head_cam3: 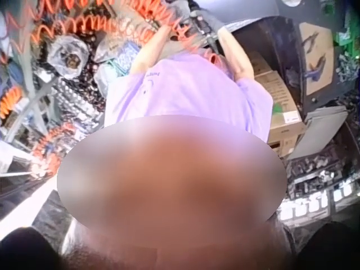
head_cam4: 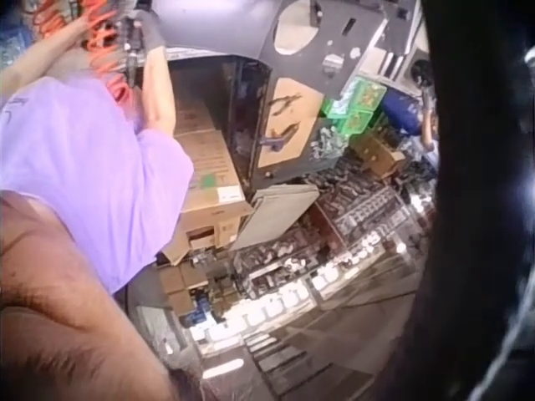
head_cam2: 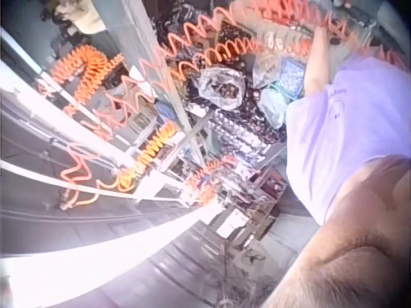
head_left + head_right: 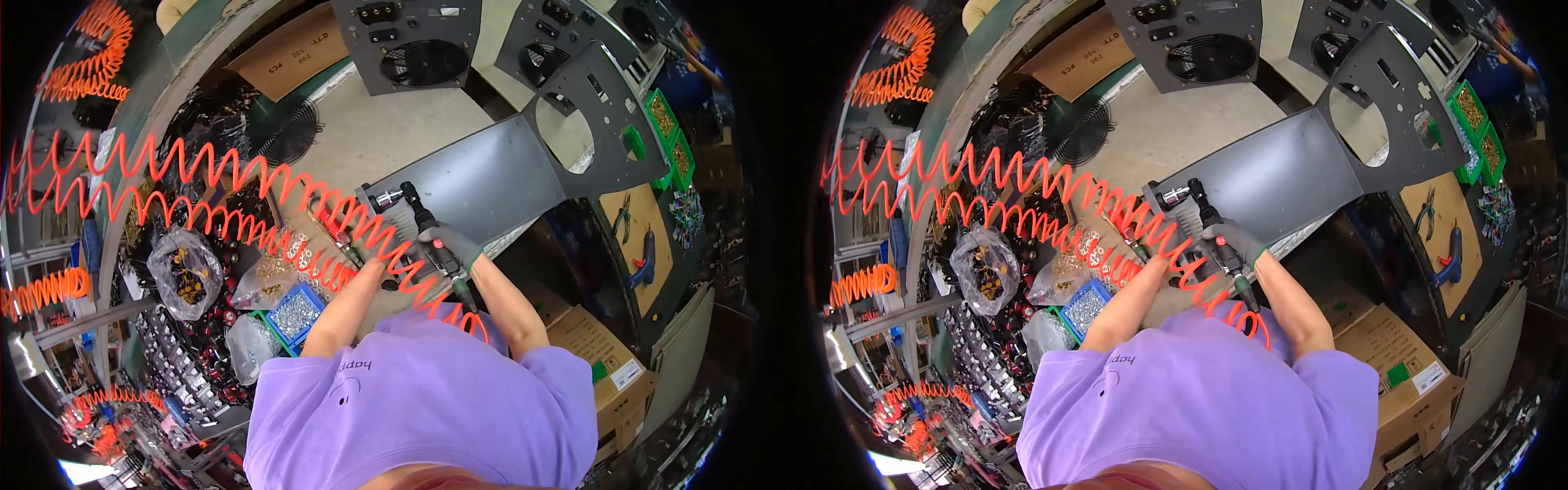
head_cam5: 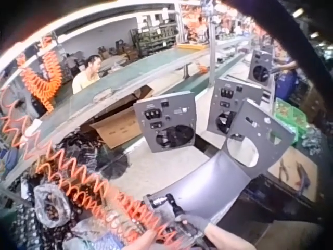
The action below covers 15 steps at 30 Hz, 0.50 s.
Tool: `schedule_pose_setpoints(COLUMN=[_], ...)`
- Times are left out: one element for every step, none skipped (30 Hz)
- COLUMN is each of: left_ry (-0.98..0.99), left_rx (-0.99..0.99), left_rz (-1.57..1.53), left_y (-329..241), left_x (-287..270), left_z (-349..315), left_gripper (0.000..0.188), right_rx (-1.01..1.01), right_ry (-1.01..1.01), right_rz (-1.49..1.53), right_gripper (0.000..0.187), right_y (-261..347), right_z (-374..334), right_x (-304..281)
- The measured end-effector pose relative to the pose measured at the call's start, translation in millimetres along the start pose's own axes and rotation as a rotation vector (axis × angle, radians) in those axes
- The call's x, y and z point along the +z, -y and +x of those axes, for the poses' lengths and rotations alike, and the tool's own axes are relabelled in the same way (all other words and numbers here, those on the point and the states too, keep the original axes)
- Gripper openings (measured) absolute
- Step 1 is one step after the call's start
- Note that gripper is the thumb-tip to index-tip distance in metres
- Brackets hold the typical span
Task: Assembling the internal components of a power inverter unit, including installing cooling fans and wiring terminals.
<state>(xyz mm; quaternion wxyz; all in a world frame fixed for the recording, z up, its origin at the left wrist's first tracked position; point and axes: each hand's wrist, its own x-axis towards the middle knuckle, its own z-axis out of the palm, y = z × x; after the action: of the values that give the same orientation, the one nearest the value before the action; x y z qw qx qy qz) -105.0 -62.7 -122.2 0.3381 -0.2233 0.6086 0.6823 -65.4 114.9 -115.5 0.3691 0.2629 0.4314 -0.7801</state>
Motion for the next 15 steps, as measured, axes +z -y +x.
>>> schedule_pose_setpoints(left_ry=[-0.007,-0.015,-0.023,-0.033,-0.042,-0.053,-0.059,-0.067,-0.074,-0.087,-0.101,-0.114,-0.128,-0.141,-0.155], left_rx=[0.0,0.0,0.0,0.003,0.005,0.009,0.011,0.014,0.018,0.025,0.033,0.04,0.048,0.053,0.057], left_rz=[0.013,0.024,0.035,0.041,0.046,0.051,0.059,0.066,0.074,0.078,0.082,0.086,0.091,0.096,0.101], left_y=[4.8,4.0,3.2,7.6,2.8,2.1,3.4,3.5,7.9,7.2,3.5,6.0,7.9,8.0,8.5], left_x=[10.6,11.8,13.1,11.1,5.9,3.4,5.4,12.4,-8.4,-7.8,8.5,0.3,-9.1,-11.2,-11.7], left_z=[-0.1,1.2,3.4,-1.2,3.3,4.0,4.2,8.9,-7.0,-5.1,9.1,2.6,-4.0,-4.2,-4.1], left_gripper=[0.039,0.039,0.04,0.04,0.04,0.04,0.04,0.04,0.04,0.04,0.04,0.041,0.041,0.041,0.041], right_rx=[-0.037,-0.05,-0.048,-0.063,-0.078,-0.074,-0.101,-0.127,-0.126,-0.104,-0.083,-0.082,-0.077,-0.069,-0.066], right_ry=[0.015,0.076,0.073,0.065,0.057,0.055,0.036,0.017,0.013,0.019,0.024,0.027,0.028,0.028,0.03], right_rz=[0.008,-0.06,-0.053,-0.076,-0.1,-0.101,-0.145,-0.191,-0.189,-0.197,-0.205,-0.207,-0.201,-0.193,-0.194], right_gripper=[0.024,0.027,0.027,0.028,0.028,0.028,0.028,0.027,0.027,0.027,0.027,0.027,0.027,0.027,0.027], right_y=[-0.9,-0.6,-2.1,5.9,10.2,8.9,6.1,3.7,1.8,2.1,2.6,1.8,0.5,-1.6,-2.8], right_z=[0.9,4.2,4.5,-3.9,-7.8,-4.5,-0.6,2.1,3.0,4.1,5.6,7.2,7.8,7.4,7.9], right_x=[3.2,0.1,1.8,10.4,14.8,13.2,10.5,8.2,5.1,3.0,2.1,2.2,2.9,2.2,0.9])
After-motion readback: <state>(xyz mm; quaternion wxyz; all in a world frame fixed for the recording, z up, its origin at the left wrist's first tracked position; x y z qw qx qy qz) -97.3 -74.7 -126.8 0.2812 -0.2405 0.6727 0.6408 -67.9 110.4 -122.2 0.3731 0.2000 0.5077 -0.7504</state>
